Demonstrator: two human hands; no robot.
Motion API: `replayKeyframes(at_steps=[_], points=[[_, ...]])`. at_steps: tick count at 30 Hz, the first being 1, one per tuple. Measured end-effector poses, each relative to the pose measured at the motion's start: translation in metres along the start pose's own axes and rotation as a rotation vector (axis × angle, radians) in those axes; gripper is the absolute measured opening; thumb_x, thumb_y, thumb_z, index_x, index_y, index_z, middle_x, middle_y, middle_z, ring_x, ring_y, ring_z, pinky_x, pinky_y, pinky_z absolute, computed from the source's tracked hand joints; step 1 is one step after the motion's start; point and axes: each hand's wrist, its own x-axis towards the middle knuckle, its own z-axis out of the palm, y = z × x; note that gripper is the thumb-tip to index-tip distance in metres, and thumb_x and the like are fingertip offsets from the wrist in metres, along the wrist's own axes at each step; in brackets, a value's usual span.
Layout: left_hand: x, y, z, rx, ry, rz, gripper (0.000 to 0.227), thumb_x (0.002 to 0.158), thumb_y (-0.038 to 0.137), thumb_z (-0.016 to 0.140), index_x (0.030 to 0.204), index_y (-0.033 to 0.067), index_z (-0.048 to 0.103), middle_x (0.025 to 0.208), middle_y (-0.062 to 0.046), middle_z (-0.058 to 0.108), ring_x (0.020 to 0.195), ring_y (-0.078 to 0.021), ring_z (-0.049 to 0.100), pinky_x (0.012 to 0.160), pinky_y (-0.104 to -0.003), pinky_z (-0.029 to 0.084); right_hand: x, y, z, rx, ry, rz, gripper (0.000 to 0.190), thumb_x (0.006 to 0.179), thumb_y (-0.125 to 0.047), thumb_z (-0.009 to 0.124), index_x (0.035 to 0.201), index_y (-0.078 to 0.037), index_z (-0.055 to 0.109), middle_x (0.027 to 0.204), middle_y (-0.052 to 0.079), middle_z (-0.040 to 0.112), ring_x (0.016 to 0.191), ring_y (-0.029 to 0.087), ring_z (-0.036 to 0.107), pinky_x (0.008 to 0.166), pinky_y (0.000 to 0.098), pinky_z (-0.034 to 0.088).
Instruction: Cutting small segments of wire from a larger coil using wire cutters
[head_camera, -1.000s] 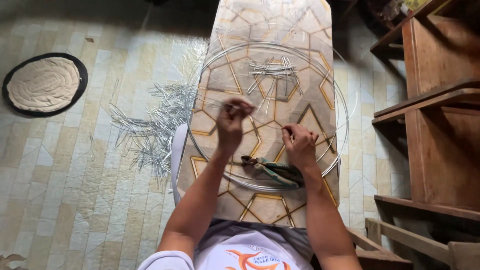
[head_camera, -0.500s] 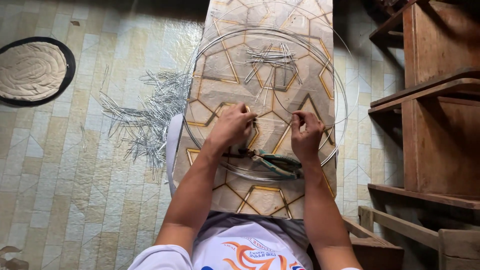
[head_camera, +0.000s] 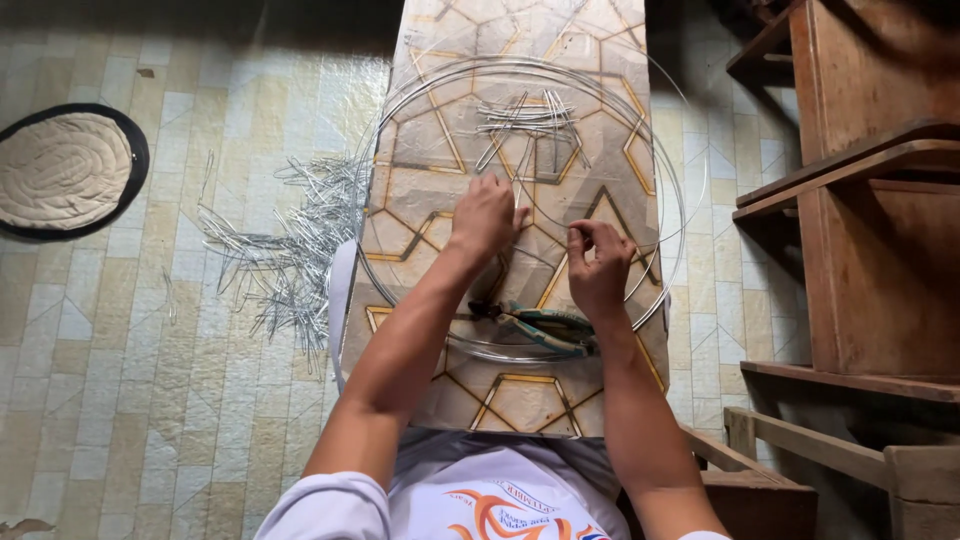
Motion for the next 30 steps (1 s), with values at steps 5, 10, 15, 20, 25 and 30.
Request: replayKeyframes(at_steps=[5, 10, 15, 20, 25, 30], points=[[0.028, -0.035, 0.028, 0.038, -0.082, 0.043, 0.015, 0.086, 0.01, 0.063, 0.093, -0.0018, 0.07, 0.094, -0.018, 0.063, 0.09, -0.0435, 0.07, 0.072, -0.053, 0.061, 0.0, 0.006, 0.0, -0.007, 0.017, 0.011, 0.004, 0.101, -0.025, 0.07, 0.102, -0.021, 0.071, 0.081, -0.005, 0.064, 0.077, 0.013, 0.066, 0.093, 0.0328, 0.037], [0.038, -0.056, 0.011, -0.112, -0.039, 0.013, 0.009, 0.086, 0.004, 0.06, 0.092, 0.0007, 0.066, 0.089, -0.023, 0.063, 0.084, -0.0502, 0.07, 0.067, -0.06, 0.058, 0.001, 0.008, 0.0, -0.012, 0.023, 0.004, 0.004, 0.102, -0.024, 0.069, 0.103, -0.022, 0.071, 0.081, -0.005, 0.065, 0.077, 0.013, 0.066, 0.093, 0.033, 0.037], [0.023, -0.008, -0.015, -1.133, 0.259, -0.435, 0.021, 0.088, 0.013, 0.066, 0.099, -0.0043, 0.07, 0.07, -0.014, 0.071, 0.058, -0.0189, 0.072, 0.049, -0.027, 0.06, 0.001, 0.004, -0.003, 0.002, 0.02, 0.002, 0.003, 0.102, -0.024, 0.069, 0.103, -0.022, 0.071, 0.082, -0.005, 0.065, 0.077, 0.014, 0.065, 0.093, 0.0325, 0.037], [0.023, 0.028, 0.005, -1.565, 0.316, -0.635, 0.023, 0.092, 0.012, 0.065, 0.107, -0.0056, 0.061, 0.083, -0.012, 0.073, 0.068, -0.0175, 0.074, 0.06, -0.026, 0.062, 0.002, 0.004, -0.004, 0.012, 0.031, 0.009, 0.003, 0.103, -0.025, 0.069, 0.103, -0.023, 0.071, 0.082, -0.005, 0.065, 0.077, 0.013, 0.065, 0.093, 0.0323, 0.037], [0.017, 0.015, 0.039, -1.352, 0.004, -0.506, 0.026, 0.092, 0.016, 0.075, 0.107, -0.0046, 0.072, 0.082, -0.022, 0.075, 0.059, -0.0255, 0.074, 0.046, -0.031, 0.062, 0.001, 0.005, -0.004, 0.015, 0.028, 0.004, 0.004, 0.103, -0.024, 0.068, 0.104, -0.022, 0.071, 0.082, -0.004, 0.065, 0.078, 0.014, 0.066, 0.093, 0.0328, 0.038], [-0.035, 0.012, -0.013, -1.174, -0.03, -0.054, 0.024, 0.089, 0.003, 0.076, 0.113, 0.0049, 0.078, 0.099, -0.015, 0.077, 0.088, -0.0185, 0.072, 0.082, -0.033, 0.062, 0.001, 0.004, -0.002, 0.018, -0.03, -0.013, 0.003, 0.102, -0.023, 0.07, 0.102, -0.021, 0.072, 0.083, -0.005, 0.065, 0.081, 0.015, 0.067, 0.097, 0.0349, 0.036]])
